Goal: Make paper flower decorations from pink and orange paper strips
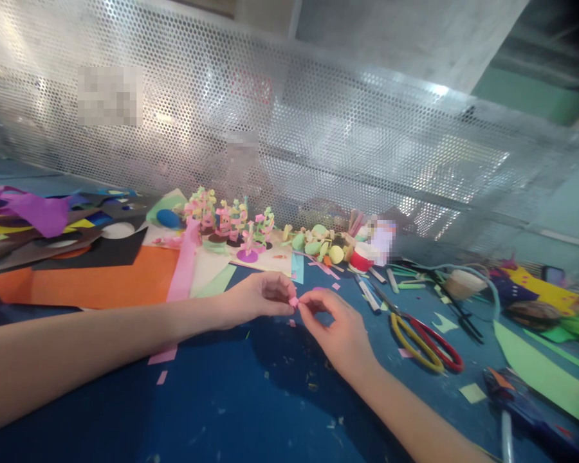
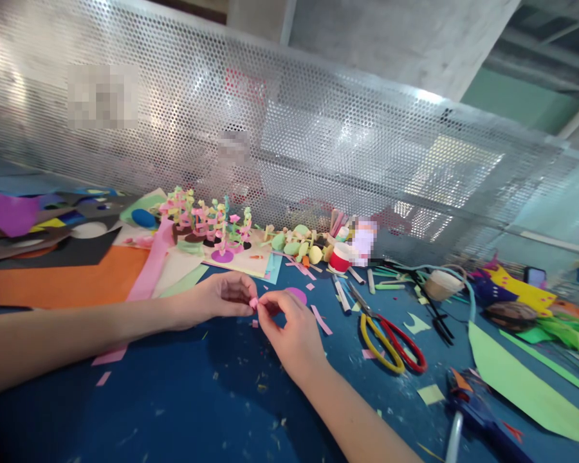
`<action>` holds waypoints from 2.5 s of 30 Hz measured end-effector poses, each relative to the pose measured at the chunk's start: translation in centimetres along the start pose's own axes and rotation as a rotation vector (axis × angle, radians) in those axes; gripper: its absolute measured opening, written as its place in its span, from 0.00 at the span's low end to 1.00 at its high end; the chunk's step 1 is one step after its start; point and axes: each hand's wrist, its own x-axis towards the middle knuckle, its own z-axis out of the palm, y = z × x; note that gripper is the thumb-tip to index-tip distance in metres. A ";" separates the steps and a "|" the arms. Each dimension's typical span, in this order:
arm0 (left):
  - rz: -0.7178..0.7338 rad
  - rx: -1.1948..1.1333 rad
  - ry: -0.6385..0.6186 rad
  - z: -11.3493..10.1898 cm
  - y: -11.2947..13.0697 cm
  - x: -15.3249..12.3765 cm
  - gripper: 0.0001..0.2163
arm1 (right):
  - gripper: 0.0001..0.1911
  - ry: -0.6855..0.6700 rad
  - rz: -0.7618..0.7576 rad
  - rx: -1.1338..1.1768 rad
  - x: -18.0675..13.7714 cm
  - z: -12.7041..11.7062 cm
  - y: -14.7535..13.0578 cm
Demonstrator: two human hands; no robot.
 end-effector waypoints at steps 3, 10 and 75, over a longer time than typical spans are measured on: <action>-0.012 0.013 0.013 0.0 0.1 -0.1 0.09 | 0.05 0.005 -0.009 -0.013 0.1 0.0 -0.1; -0.050 0.019 0.005 0.0 -0.1 -0.2 0.09 | 0.05 0.011 -0.053 -0.067 0.0 0.0 -0.3; 0.033 0.094 0.044 0.0 -0.2 -0.1 0.07 | 0.03 -0.060 0.177 0.175 0.0 0.2 0.4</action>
